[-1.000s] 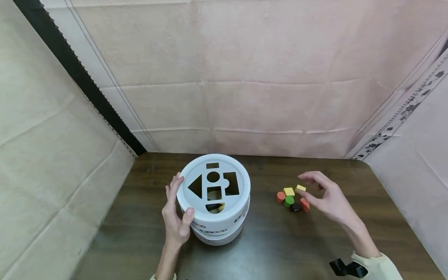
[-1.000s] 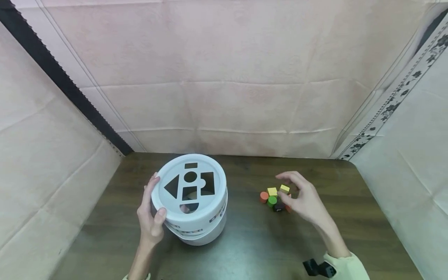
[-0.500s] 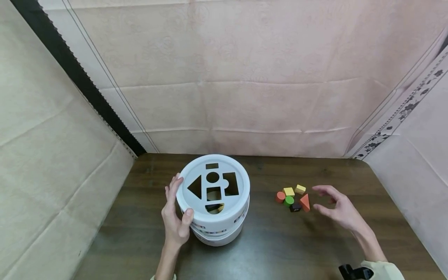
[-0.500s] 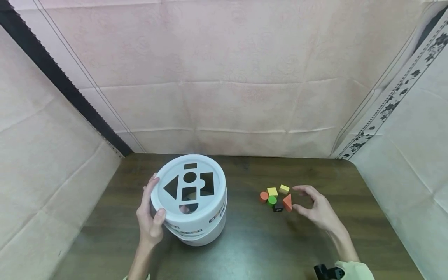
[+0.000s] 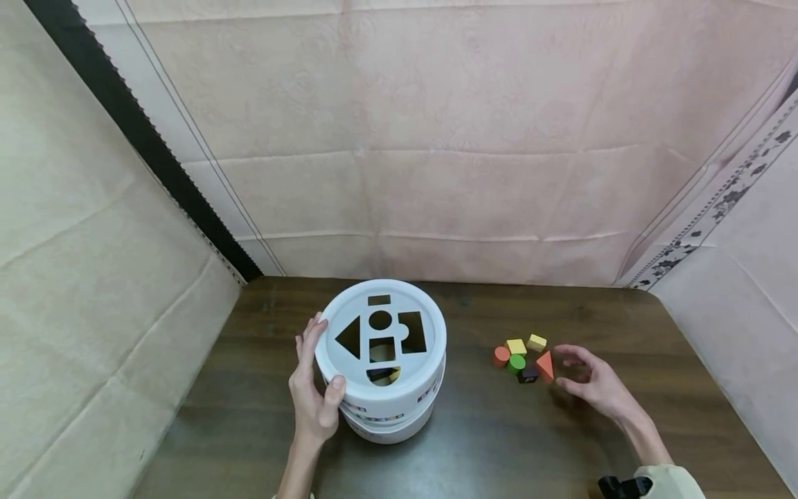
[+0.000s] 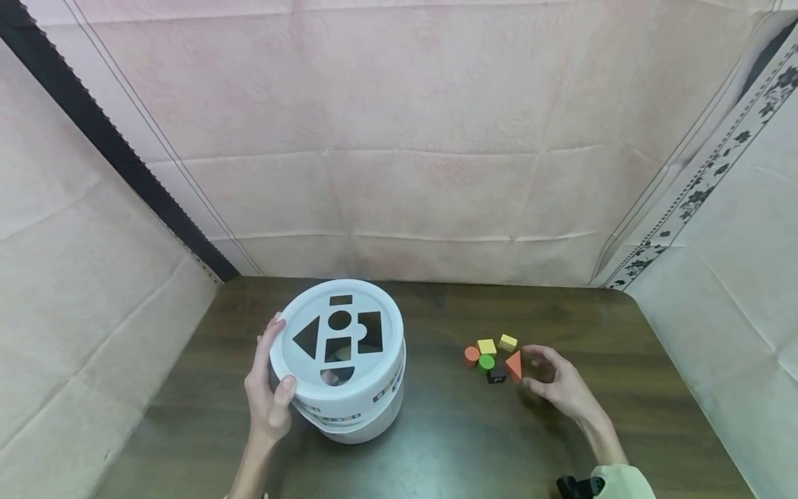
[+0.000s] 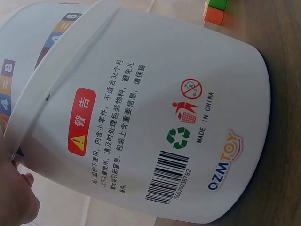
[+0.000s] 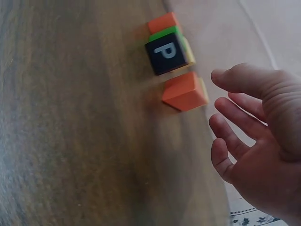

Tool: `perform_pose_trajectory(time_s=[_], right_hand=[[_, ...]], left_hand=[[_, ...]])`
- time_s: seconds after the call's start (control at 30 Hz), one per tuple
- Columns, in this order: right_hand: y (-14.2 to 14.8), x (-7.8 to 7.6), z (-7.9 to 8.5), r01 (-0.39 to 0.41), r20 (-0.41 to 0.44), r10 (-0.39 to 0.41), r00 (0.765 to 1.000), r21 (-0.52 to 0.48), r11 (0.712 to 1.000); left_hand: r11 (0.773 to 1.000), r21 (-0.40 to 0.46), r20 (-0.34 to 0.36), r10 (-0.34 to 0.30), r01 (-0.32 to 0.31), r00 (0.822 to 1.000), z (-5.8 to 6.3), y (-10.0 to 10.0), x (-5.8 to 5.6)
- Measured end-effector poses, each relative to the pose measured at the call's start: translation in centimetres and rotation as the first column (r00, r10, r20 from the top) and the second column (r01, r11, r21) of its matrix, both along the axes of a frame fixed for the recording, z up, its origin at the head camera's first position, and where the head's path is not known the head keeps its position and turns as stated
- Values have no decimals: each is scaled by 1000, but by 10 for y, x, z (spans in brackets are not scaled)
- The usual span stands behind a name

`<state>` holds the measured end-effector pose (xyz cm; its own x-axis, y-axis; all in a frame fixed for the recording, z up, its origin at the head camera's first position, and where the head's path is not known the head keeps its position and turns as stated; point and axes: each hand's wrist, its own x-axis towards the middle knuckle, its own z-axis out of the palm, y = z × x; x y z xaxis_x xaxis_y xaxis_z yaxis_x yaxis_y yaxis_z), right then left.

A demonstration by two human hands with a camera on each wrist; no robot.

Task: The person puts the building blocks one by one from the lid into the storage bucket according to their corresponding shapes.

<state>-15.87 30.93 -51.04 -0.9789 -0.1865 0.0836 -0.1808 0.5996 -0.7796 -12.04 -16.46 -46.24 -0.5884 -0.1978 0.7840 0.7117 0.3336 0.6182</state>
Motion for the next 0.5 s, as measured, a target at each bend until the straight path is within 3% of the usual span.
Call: perform_pose_trajectory(time_s=[0.5], right_hand=[[2, -9, -16, -15, 12, 15, 1000, 21, 1000]], left_hand=[[1000, 1, -9, 0, 0, 1000, -1, 0, 0]])
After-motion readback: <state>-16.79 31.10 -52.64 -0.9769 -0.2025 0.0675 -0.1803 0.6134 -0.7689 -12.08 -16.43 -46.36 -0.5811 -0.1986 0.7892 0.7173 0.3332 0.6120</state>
